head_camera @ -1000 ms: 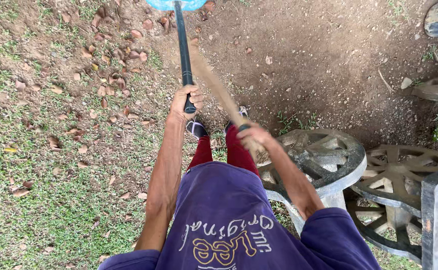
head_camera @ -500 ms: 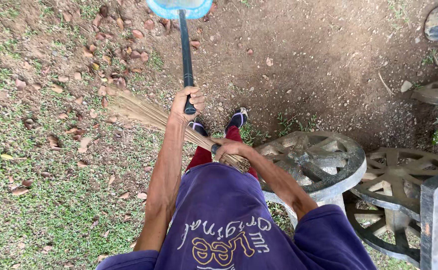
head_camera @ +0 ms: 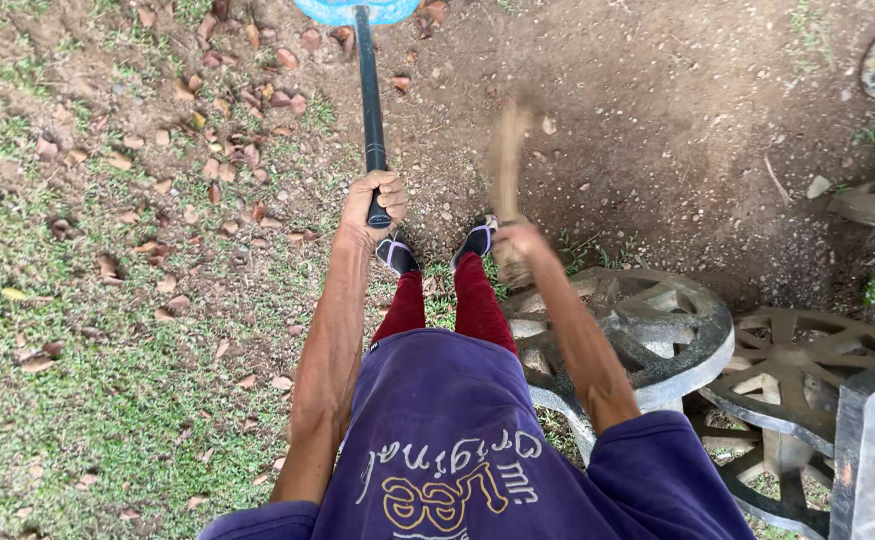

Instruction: The person sweeps dry leaves on a dirt and grass surface using a traditional broom and a blue dustpan. They gather the leaves into piles, sweep them into the dustpan, and transfer the collected leaves into a nearby bucket.

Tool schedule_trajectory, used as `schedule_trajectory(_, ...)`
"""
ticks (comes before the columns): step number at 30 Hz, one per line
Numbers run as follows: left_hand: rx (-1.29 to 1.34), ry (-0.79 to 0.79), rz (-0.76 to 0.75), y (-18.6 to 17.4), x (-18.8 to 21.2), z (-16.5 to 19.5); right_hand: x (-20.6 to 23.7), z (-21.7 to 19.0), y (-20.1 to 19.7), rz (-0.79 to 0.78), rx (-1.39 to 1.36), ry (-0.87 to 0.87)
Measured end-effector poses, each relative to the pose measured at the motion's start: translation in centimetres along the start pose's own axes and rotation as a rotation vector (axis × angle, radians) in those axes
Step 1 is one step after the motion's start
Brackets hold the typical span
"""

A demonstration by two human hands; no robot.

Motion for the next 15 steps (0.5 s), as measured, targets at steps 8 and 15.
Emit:
schedule_trajectory(8, -0.012, 0.067, 0.003, 0.3, 1.0, 1.1, 1.4, 4.4, 15.6, -0.413, 0.551, 0.031)
schedule_trajectory(15, -0.01, 0.078, -0.02, 0.2, 1.0, 2.6, 4.3, 4.2, 16.4, -0.628, 0.732, 0.105)
Point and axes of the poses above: each hand's wrist, its own x-axis away from the middle knuckle, its own y-axis out of the palm, z = x × y, the point moved 1 cm from there along -x, towards the middle knuckle, and after that the axes turned 11 degrees about -x, right-handed, at the moved point
